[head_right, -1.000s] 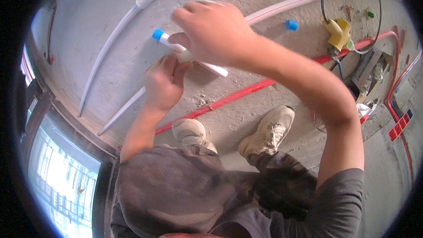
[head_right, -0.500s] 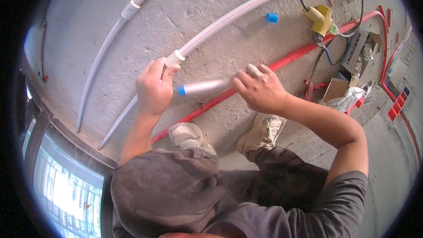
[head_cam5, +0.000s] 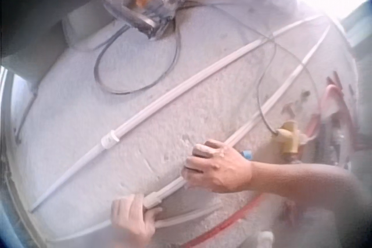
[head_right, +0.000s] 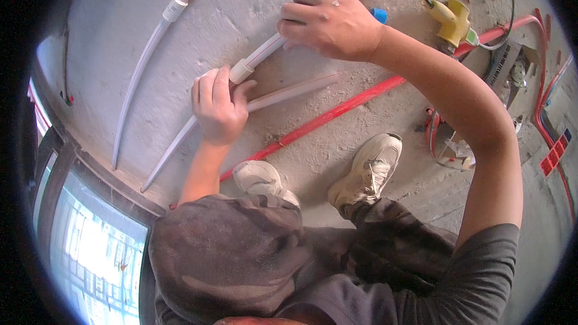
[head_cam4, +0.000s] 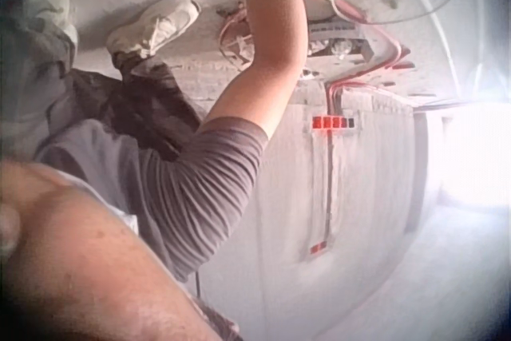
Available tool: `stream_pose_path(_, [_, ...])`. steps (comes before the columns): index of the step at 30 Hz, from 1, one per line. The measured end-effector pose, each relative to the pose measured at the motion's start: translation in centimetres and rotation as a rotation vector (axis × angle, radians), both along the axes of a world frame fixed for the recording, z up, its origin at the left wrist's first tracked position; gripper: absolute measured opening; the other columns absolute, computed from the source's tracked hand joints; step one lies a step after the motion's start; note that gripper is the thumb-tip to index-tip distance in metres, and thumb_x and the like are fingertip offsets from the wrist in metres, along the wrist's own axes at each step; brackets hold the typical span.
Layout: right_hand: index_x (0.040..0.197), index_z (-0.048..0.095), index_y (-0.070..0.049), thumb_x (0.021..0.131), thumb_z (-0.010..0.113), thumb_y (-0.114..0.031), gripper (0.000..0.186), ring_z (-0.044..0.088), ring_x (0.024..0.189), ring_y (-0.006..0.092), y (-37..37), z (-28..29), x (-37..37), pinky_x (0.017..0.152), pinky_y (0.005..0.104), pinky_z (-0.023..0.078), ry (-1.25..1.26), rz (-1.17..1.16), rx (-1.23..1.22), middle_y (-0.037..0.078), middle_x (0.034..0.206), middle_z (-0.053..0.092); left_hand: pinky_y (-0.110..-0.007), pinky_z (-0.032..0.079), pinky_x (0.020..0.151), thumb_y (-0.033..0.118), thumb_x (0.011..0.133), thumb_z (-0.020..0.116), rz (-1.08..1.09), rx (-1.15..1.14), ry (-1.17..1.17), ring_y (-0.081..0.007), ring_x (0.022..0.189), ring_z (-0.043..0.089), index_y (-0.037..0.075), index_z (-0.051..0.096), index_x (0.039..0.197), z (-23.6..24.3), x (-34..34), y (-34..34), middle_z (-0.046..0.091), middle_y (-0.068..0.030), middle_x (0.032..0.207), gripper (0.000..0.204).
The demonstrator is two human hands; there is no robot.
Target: The person measures and cuts white plastic pipes using a pipe cutter, then connects them with fittings and secures them to the floor using a hammer and nails. The person also uses a power drill to make holes in the floor.
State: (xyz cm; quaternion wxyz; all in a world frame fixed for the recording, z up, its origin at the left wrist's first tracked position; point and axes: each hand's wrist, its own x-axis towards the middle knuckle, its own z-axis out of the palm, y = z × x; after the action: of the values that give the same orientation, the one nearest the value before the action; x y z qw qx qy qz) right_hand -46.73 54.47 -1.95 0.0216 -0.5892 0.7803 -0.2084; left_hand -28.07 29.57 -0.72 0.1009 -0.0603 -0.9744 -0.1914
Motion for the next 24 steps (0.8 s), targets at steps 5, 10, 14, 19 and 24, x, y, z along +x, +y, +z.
stream_pose_path(5, [0.103, 0.069, -0.015, 0.088, 0.074, -0.035, 0.025, 0.063, 0.102, 0.0195, 0.0, -0.8, 0.8, 0.088, 0.039, 0.053, -0.013, -0.02, -0.063, -0.001, 0.103, 0.059, -0.046, 0.053, 0.07, 0.009, 0.074, 0.091, -0.021, 0.067, 0.036, -0.0348, 0.081, 0.065, -0.005, 0.071, 0.112, -0.9, -0.3, -0.4, 0.068, -0.0157, 0.097, 0.045])
stream_pose_path(10, [0.105, 0.073, -0.01, 0.081, 0.081, -0.031, 0.033, 0.064, 0.096, 0.0199, -0.4, -0.5, 0.6, 0.082, 0.0378, 0.049, -0.012, 0.004, -0.096, 0.0, 0.101, 0.062, -0.044, 0.052, 0.067, 0.009, 0.072, 0.092, -0.025, 0.096, 0.01, -0.0334, 0.076, 0.064, -0.006, 0.071, 0.11, -0.8, -0.7, -0.4, 0.067, -0.015, 0.094, 0.045])
stream_pose_path(14, [0.1, 0.063, -0.006, 0.085, 0.071, -0.02, 0.022, 0.069, 0.08, 0.0313, -0.6, 0.2, -0.4, 0.067, 0.0457, 0.053, -0.08, 0.103, -0.174, 0.009, 0.093, 0.065, -0.043, 0.051, 0.065, 0.008, 0.072, 0.092, -0.031, 0.098, 0.013, -0.0329, 0.075, 0.064, -0.006, 0.071, 0.108, -0.5, -1.1, -0.3, 0.067, -0.0152, 0.093, 0.044])
stream_pose_path(19, [0.103, 0.072, -0.01, 0.081, 0.08, -0.03, 0.031, 0.064, 0.092, 0.0202, -0.9, 0.3, 0.2, 0.08, 0.0375, 0.049, -0.064, 0.021, -0.061, 0.001, 0.101, 0.062, -0.043, 0.052, 0.065, 0.005, 0.071, 0.09, -0.033, 0.098, -0.003, -0.0331, 0.074, 0.064, -0.007, 0.071, 0.107, -0.3, -1.3, -0.2, 0.067, -0.0154, 0.091, 0.042])
stream_pose_path(24, [0.104, 0.073, -0.009, 0.078, 0.083, -0.027, 0.033, 0.064, 0.092, 0.0207, -0.7, -0.5, 0.8, 0.081, 0.0376, 0.049, -0.118, 0.009, -0.097, 0.001, 0.102, 0.063, -0.043, 0.053, 0.065, 0.004, 0.071, 0.088, -0.037, 0.101, -0.027, -0.0339, 0.074, 0.065, -0.007, 0.072, 0.106, -0.2, -1.2, -0.5, 0.068, -0.0163, 0.091, 0.04])
